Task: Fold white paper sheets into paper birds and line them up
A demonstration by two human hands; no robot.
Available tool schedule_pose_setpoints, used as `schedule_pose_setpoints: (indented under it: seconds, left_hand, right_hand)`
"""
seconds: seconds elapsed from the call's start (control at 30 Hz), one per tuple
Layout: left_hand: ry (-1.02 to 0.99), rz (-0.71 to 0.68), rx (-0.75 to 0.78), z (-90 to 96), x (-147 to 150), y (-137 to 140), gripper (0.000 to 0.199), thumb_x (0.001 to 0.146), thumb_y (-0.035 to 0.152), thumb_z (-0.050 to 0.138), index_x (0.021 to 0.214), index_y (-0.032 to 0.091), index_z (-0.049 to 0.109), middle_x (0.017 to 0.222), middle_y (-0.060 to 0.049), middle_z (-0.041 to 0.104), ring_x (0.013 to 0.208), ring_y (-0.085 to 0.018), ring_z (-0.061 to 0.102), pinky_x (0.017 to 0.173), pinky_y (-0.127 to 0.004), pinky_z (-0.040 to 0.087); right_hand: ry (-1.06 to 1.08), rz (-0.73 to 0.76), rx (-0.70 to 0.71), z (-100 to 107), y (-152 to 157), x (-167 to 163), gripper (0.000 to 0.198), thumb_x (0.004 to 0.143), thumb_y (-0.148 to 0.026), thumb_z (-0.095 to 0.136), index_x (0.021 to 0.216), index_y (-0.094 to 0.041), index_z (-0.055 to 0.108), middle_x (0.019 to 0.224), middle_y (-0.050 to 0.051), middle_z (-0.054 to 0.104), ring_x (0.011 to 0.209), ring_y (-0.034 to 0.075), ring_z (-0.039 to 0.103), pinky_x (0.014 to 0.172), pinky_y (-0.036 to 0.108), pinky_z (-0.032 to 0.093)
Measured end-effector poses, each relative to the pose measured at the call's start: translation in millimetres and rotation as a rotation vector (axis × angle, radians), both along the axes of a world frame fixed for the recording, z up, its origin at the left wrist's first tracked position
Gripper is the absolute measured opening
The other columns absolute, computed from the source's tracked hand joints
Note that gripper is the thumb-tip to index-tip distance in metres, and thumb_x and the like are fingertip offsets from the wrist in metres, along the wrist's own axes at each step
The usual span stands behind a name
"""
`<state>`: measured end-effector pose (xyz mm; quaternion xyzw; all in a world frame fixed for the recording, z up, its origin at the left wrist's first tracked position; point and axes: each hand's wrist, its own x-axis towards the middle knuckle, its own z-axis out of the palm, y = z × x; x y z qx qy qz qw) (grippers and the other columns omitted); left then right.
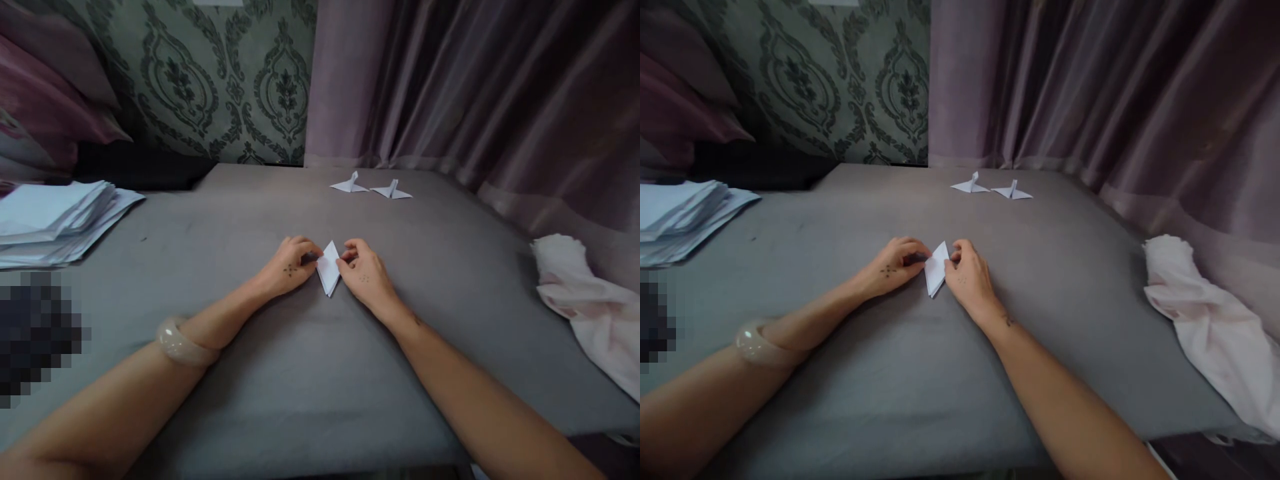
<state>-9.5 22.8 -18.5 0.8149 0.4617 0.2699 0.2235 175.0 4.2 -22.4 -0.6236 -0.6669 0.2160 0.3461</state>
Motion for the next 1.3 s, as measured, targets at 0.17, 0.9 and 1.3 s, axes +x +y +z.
schedule_pose_setpoints:
  seconds: [0.17,0.9,1.3]
  left_hand:
    - [0.084,-0.056,0.045,5.5,-0.1,-4.1,0.037,0.071,0.006,0.05,0.102,0.016,0.067,0.1,-0.009,0.065,0.091,-0.022,0.055,0.085,-0.037,0.046]
    - [0.006,-0.03,-0.023,3.7,1.1,5.2,0.019,0.085,0.027,0.055,0.081,0.016,0.07,0.083,-0.007,0.065,0.075,-0.018,0.058,0.07,-0.03,0.044]
    - [-0.01,-0.082,-0.009,-1.5,-2.7,8.1,0.023,0.09,0.031,0.051,0.086,0.017,0.07,0.087,-0.007,0.063,0.08,-0.018,0.058,0.073,-0.029,0.043]
  right_hand:
    - [0.037,0.151,0.032,-5.6,2.4,5.4,0.037,0.079,-0.014,0.055,0.116,-0.018,0.054,0.093,0.004,0.066,0.061,0.01,0.055,0.067,0.027,0.047]
    - [0.173,0.136,-0.138,4.0,7.9,17.7,0.024,0.079,-0.021,0.063,0.103,-0.018,0.063,0.086,0.005,0.073,0.074,0.015,0.067,0.076,0.031,0.051]
    - [0.146,0.122,-0.099,2.0,7.9,14.4,0.041,0.074,-0.015,0.065,0.114,-0.018,0.057,0.088,0.001,0.07,0.062,0.009,0.059,0.069,0.027,0.048]
